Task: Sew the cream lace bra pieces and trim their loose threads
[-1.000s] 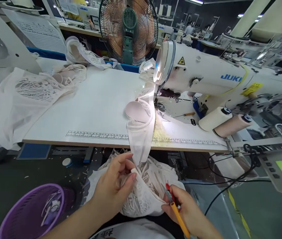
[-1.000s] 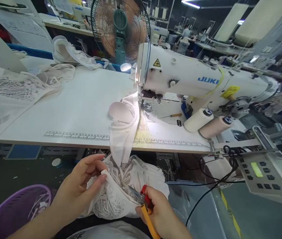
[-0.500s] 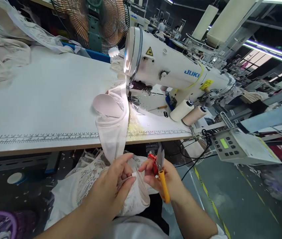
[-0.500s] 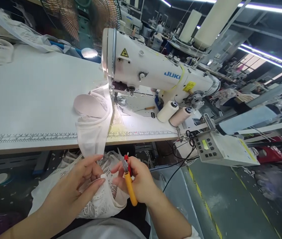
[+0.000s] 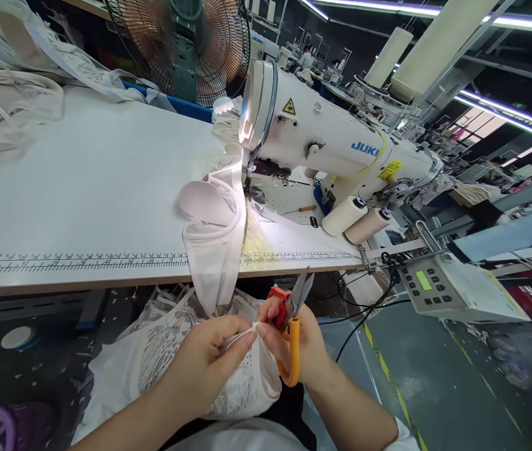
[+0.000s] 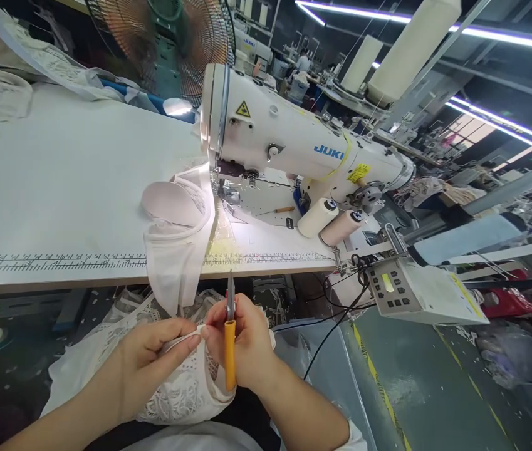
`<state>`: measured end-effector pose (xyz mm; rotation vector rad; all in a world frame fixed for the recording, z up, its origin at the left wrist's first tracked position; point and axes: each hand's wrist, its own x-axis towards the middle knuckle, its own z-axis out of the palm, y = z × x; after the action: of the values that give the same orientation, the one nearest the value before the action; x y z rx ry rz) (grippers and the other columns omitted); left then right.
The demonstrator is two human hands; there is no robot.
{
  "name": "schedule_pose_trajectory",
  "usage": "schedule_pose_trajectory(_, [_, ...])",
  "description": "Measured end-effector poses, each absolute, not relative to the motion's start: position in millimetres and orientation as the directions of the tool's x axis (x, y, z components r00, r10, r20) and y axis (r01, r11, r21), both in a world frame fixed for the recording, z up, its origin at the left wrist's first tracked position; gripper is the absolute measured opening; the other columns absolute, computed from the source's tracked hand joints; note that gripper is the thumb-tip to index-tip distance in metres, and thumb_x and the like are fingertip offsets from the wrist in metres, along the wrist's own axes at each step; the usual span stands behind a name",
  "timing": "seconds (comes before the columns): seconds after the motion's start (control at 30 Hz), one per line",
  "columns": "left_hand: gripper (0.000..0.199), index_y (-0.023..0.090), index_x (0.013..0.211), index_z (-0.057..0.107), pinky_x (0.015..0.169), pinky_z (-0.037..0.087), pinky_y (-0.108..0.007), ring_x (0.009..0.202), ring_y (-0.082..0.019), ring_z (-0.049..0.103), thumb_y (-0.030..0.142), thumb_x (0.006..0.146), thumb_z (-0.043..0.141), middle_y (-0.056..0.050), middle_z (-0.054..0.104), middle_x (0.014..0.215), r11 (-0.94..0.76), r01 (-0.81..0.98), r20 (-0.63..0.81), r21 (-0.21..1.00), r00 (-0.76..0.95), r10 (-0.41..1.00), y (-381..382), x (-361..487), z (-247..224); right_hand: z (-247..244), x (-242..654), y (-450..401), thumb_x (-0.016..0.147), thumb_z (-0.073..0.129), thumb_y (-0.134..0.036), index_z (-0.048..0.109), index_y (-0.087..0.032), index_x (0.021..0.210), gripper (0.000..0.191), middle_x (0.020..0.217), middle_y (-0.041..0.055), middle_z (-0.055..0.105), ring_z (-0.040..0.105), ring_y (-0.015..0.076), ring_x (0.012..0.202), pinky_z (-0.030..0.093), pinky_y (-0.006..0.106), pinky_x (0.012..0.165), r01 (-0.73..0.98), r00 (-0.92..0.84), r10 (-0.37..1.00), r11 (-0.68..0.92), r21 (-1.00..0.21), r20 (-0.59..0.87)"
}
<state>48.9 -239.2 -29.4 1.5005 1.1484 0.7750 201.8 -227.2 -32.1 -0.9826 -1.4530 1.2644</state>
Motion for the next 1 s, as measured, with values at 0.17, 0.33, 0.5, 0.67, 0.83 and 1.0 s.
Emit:
schedule_pose_trajectory(0.17, [0.026, 0.018, 0.06, 0.059, 0.049, 0.034, -0.021, 0.05, -0.011, 0.042, 0.034, 0.078, 0.049, 0.004, 0.048, 0.053, 0.108, 0.111, -0.141, 0.988, 0.362, 0.921, -233.0, 44.3, -32.4, -37.2, 219.0, -224.7, 0.074, 0.057, -0.057, 0.044, -0.02, 0.084, 0.04, 0.074, 0.0007, 0.047, 0.043, 0.0125, 0.062, 0.037, 0.026, 0.054, 0.045, -0.483, 0.874, 0.08, -0.996, 0.048])
schedule_pose_trajectory(0.33, [0.025, 0.018, 0.058, 0.056, 0.053, 0.035, -0.022, 0.055, -0.012, 0.042, 0.036, 0.075, 0.05, 0.004, 0.047, 0.055, 0.174, 0.132, -0.21, 0.976, 0.346, 0.914, -224.7, 38.2, -29.2, -44.1, 239.2, -227.9, 0.074, 0.03, -0.077, 0.042, -0.02, 0.079, 0.058, 0.069, 0.0, 0.042, 0.037, 0.0121, 0.058, 0.033, 0.025, 0.05, 0.289, -0.699, 0.71, 0.171, -0.942, -0.086])
schedule_pose_trajectory(0.5, [0.028, 0.018, 0.054, 0.05, 0.046, 0.028, -0.021, 0.049, -0.01, 0.033, 0.04, 0.072, 0.051, 0.005, 0.039, 0.051, 0.277, 0.175, -0.323, 0.945, 0.356, 0.877, -218.6, 37.6, -24.0, -42.3, 236.3, -231.1, 0.073, 0.02, -0.079, 0.033, -0.02, 0.073, 0.06, 0.065, -0.0013, 0.038, 0.034, 0.0109, 0.055, 0.031, 0.024, 0.048, 0.378, -0.73, 0.675, 0.266, -0.887, -0.108])
schedule_pose_trajectory(0.67, [0.026, 0.018, 0.053, 0.049, 0.042, 0.021, -0.021, 0.045, -0.009, 0.027, 0.04, 0.067, 0.052, 0.006, 0.034, 0.047, 0.318, 0.233, -0.383, 0.919, 0.34, 0.859, -216.4, 36.6, -16.1, -39.3, 231.3, -231.9, 0.071, 0.019, -0.081, 0.025, -0.021, 0.068, 0.06, 0.061, -0.0033, 0.034, 0.03, 0.0098, 0.052, 0.027, 0.024, 0.046, 0.465, -0.696, 0.706, 0.305, -0.831, -0.131])
schedule_pose_trajectory(0.83, [0.027, 0.018, 0.055, 0.046, 0.044, 0.02, -0.022, 0.046, -0.009, 0.026, 0.041, 0.07, 0.049, 0.007, 0.031, 0.049, 0.331, 0.263, -0.409, 0.906, 0.351, 0.842, -215.3, 33.4, -17.0, -39.3, 230.2, -234.9, 0.071, 0.017, -0.081, 0.024, -0.022, 0.068, 0.06, 0.06, -0.0036, 0.033, 0.029, 0.01, 0.05, 0.025, 0.025, 0.047, 0.542, -0.672, 0.717, 0.303, -0.784, -0.187])
schedule_pose_trajectory(1.0, [0.027, 0.019, 0.055, 0.045, 0.046, 0.019, -0.023, 0.047, -0.009, 0.024, 0.039, 0.07, 0.05, 0.007, 0.031, 0.049, 0.347, 0.191, -0.395, 0.918, 0.381, 0.836, -214.5, 31.4, -26.6, -39.8, 228.3, -239.3, 0.072, 0.021, -0.08, 0.026, -0.022, 0.071, 0.058, 0.059, -0.0028, 0.036, 0.032, 0.0107, 0.05, 0.026, 0.025, 0.048, 0.58, -0.643, 0.727, 0.258, -0.773, -0.24])
